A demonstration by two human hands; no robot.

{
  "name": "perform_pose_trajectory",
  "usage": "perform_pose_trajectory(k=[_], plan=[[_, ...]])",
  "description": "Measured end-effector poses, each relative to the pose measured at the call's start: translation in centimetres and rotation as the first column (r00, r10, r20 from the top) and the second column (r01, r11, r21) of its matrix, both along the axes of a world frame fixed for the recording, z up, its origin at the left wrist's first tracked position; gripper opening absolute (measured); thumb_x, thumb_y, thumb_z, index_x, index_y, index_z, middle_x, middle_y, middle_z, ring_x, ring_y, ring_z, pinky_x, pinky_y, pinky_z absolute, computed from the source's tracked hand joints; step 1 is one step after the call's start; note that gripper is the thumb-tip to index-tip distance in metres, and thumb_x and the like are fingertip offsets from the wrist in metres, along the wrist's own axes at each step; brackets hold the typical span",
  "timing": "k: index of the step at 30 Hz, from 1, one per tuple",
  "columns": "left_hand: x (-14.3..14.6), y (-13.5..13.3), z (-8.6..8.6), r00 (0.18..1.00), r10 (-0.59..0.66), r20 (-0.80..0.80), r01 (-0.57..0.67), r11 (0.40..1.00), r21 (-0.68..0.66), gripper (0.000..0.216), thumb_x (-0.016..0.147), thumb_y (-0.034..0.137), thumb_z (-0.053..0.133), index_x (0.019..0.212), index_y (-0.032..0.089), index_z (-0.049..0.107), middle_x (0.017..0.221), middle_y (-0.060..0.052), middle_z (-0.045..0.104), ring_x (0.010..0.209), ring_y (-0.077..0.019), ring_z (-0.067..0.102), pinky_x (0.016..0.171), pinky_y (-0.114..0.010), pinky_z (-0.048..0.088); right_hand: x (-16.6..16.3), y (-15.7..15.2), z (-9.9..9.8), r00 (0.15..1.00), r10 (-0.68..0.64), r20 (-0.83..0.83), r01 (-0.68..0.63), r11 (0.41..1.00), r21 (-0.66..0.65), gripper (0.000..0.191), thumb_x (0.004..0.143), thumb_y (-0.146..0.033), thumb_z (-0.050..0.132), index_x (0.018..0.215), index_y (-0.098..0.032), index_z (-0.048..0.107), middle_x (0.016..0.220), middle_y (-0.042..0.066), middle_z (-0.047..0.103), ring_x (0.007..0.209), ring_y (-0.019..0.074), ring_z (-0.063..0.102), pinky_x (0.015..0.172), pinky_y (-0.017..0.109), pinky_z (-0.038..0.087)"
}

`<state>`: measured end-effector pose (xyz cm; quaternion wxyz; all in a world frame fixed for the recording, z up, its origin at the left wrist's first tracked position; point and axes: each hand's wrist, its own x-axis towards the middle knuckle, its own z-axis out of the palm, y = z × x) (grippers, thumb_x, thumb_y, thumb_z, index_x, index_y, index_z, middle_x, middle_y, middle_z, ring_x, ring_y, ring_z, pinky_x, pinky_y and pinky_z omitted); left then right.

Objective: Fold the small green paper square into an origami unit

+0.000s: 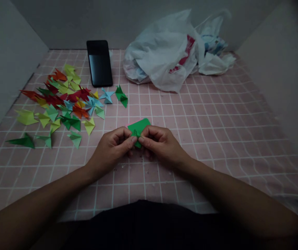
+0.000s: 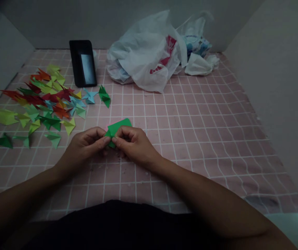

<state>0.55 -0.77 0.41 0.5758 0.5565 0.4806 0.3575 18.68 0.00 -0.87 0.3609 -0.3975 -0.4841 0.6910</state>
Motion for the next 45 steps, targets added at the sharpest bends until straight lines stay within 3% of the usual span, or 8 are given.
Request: perform_pose_trajectory(k=[7,13,20,27,31,34,38,45], plan=[[0.06,0.0,-0.07,1.0,-0.003,-0.002,0.003,1.0,0.031,0.017,0.087,0.029,0.064,0.077,0.017,0.058,0.062,0.004,0.06,0.053,-0.008,0.057,0.051,-0.018,0.048,-0.02,-0.07,-0.18,0.999,0.021,-0.048,-0.022,1.0,-0.021,0.021,0.086,-0.03,0.068,0.074,-0.019,0.054,0.051,-0.007,0.056,0.041,0.0055,0.047,0.04,0.017,0.035],[-0.08,-0.1,-0.05,0.996,-0.019,-0.089,0.029,0.994,0.11,0.017,0.089,0.029,0.063,0.077,0.017,0.059,0.064,0.003,0.059,0.053,-0.008,0.056,0.051,-0.019,0.046,0.1,-0.02,-0.57,0.995,0.064,-0.073,-0.066,0.997,-0.029,0.031,0.093,-0.045,0.06,0.077,-0.019,0.056,0.051,-0.005,0.057,0.041,0.0069,0.049,0.04,0.018,0.037],[0.09,-0.42,-0.02,0.99,-0.003,-0.139,0.02,0.992,0.122,0.019,0.088,0.028,0.063,0.074,0.018,0.057,0.061,0.003,0.057,0.052,-0.0087,0.055,0.049,-0.02,0.043,0.03,0.0,-0.26,0.997,0.073,0.0,-0.073,0.997,-0.014,0.026,0.092,-0.037,0.059,0.074,-0.019,0.052,0.051,-0.006,0.055,0.041,0.0066,0.047,0.041,0.018,0.037],[-0.13,-0.14,-0.45,0.996,-0.009,-0.09,0.014,0.998,0.06,0.02,0.091,0.035,0.063,0.081,0.019,0.057,0.065,0.004,0.057,0.051,-0.0093,0.056,0.048,-0.021,0.044,-0.03,-0.02,0.07,0.989,0.042,0.144,-0.07,0.977,0.2,0.021,0.091,-0.025,0.058,0.073,-0.02,0.05,0.058,-0.006,0.051,0.052,0.0079,0.047,0.049,0.021,0.037],[-0.4,0.1,-0.32,0.973,-0.038,-0.229,0.092,0.969,0.23,0.024,0.094,0.033,0.059,0.075,0.018,0.059,0.062,0.004,0.053,0.052,-0.0086,0.049,0.049,-0.021,0.038,-0.13,-0.08,0.04,0.977,0.059,0.204,-0.119,0.948,0.294,0.021,0.09,-0.024,0.058,0.071,-0.019,0.051,0.06,-0.005,0.049,0.055,0.0083,0.044,0.05,0.022,0.034],[-0.39,-0.02,-0.11,0.955,0.024,-0.295,0.08,0.939,0.335,0.026,0.095,0.028,0.056,0.071,0.019,0.058,0.059,0.005,0.052,0.052,-0.0084,0.046,0.05,-0.022,0.036,-0.17,-0.14,0.07,0.984,0.088,0.153,-0.119,0.971,0.206,0.023,0.09,-0.027,0.06,0.071,-0.019,0.051,0.059,-0.005,0.05,0.053,0.0083,0.045,0.049,0.021,0.035],[-0.14,-0.45,0.05,0.954,0.105,-0.279,0.001,0.935,0.355,0.024,0.095,0.027,0.055,0.072,0.02,0.056,0.056,0.005,0.052,0.051,-0.009,0.047,0.05,-0.023,0.037,-0.16,-0.2,0.25,0.99,0.128,0.065,-0.133,0.988,0.081,0.024,0.089,-0.034,0.065,0.075,-0.02,0.052,0.057,-0.006,0.052,0.048,0.008,0.047,0.045,0.021,0.037],[0.02,-0.6,-0.16,0.932,0.159,-0.327,-0.008,0.909,0.418,0.024,0.095,0.028,0.054,0.072,0.021,0.054,0.056,0.005,0.052,0.052,-0.0102,0.048,0.052,-0.024,0.037,-0.31,-0.4,0.16,0.99,0.139,-0.029,-0.139,0.99,0.009,0.029,0.088,-0.042,0.068,0.078,-0.019,0.053,0.059,-0.006,0.055,0.045,0.0079,0.051,0.042,0.02,0.039]])
